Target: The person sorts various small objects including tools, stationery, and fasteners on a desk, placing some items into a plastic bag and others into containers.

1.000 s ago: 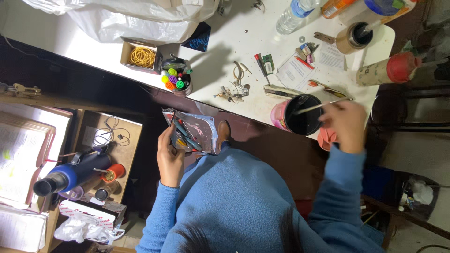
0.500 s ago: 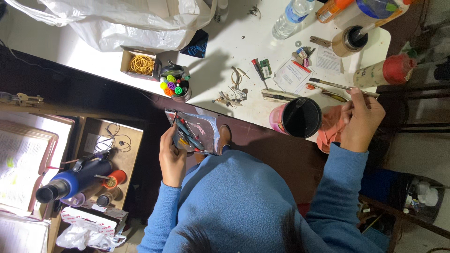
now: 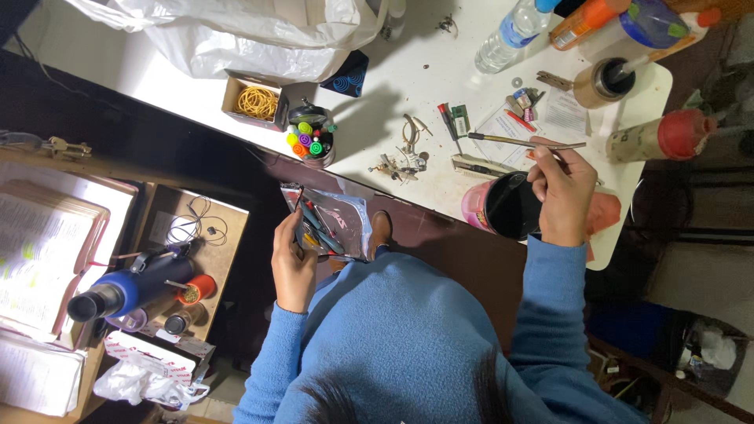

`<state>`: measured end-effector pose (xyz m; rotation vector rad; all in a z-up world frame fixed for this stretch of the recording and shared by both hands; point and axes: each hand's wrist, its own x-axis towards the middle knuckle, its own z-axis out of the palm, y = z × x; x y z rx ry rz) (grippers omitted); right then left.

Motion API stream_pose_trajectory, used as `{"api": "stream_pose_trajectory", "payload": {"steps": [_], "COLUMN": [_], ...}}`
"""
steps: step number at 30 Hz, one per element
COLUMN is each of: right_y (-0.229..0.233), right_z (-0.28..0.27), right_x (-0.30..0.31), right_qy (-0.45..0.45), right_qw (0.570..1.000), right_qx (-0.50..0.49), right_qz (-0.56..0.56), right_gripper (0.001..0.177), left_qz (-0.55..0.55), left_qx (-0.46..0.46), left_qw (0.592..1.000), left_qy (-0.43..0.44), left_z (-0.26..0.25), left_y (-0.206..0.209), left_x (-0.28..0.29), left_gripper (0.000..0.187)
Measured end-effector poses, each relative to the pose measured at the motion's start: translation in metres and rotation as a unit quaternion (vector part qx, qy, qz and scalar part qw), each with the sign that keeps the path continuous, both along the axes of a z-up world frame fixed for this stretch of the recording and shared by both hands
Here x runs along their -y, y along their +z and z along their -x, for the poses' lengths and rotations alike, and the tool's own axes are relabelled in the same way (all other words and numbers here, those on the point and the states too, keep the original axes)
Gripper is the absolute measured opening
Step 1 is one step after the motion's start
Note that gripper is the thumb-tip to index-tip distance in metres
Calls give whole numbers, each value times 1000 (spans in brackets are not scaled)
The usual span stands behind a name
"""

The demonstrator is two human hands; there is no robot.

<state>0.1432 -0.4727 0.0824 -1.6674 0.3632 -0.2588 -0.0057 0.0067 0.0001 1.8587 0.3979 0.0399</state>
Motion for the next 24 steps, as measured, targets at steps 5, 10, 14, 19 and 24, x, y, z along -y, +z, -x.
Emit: {"api": "stream_pose_trajectory", "payload": {"steps": [5, 10, 14, 19, 24], "right_y": [-11, -28, -30, -31, -29], "right_z": [-4, -8, -12, -14, -15], "right_x": [-9, -9, -13, -16, -21], "right_qy": [5, 26, 47, 55, 49], "right_qw": [1000, 1000, 999, 998, 999], "right_qx": [8, 5, 15, 13, 5], "right_qz": [-3, -6, 4, 6, 3], "right_gripper": [20, 20, 22, 23, 21], "left_qz": [5, -20, -15, -1, -16], "left_qx": [0, -9, -2, -3, 4], "left_qw": [1000, 1000, 1000, 1000, 1000], "left_qy": [14, 12, 19, 19, 11], "left_z": [3, 6, 6, 4, 5], "left_y": [0, -10, -8, -2, -1], "left_x": [-2, -5, -4, -2, 0], "left_gripper": [90, 95, 94, 92, 89]}}
